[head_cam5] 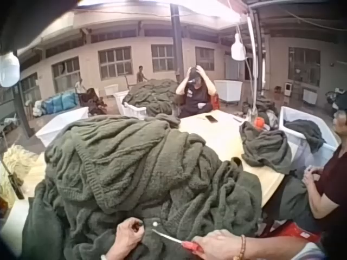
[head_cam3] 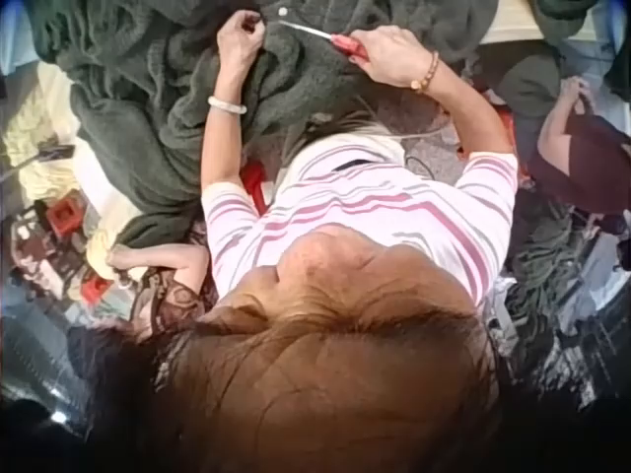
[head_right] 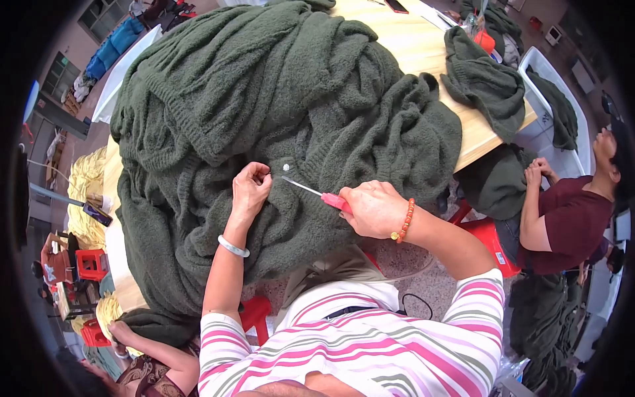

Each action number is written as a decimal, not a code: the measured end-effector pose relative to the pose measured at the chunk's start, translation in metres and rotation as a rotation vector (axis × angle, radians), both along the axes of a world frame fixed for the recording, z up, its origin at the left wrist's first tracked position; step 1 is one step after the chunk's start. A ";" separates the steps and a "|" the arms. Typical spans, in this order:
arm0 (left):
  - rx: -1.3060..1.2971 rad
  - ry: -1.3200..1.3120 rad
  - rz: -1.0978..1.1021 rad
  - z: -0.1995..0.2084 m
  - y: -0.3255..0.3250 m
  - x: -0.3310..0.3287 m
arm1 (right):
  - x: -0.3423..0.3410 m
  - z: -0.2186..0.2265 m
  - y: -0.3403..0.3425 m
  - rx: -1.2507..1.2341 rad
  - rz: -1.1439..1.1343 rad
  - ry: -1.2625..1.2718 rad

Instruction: Trim loose threads from green knitted garments using small hand-held thread nippers.

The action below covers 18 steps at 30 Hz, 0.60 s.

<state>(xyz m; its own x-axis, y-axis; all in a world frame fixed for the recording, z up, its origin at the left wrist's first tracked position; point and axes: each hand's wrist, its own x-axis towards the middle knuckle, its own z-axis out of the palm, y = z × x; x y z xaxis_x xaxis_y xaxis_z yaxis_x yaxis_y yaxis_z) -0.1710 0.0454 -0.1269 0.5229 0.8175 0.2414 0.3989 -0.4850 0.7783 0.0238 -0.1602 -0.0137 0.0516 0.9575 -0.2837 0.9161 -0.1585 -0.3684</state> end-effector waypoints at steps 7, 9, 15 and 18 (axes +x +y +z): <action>0.242 0.078 -0.065 0.001 0.002 0.002 | -0.008 0.007 0.001 -0.012 -0.026 0.026; 0.271 0.142 -0.074 0.005 0.003 0.004 | -0.009 0.001 -0.002 0.035 -0.044 0.031; 0.087 0.086 -0.088 0.017 -0.008 0.001 | -0.008 0.001 -0.011 0.035 -0.053 0.017; -0.154 -0.234 -0.065 0.010 -0.020 -0.005 | -0.012 0.008 -0.018 0.063 -0.010 -0.013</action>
<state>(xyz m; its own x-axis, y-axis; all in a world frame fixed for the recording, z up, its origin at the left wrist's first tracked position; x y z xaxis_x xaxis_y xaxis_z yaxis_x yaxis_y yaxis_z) -0.1761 0.0250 -0.1167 0.5204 0.8202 0.2376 0.1714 -0.3729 0.9119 0.0119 -0.1778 -0.0054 0.0643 0.9729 -0.2222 0.9193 -0.1444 -0.3661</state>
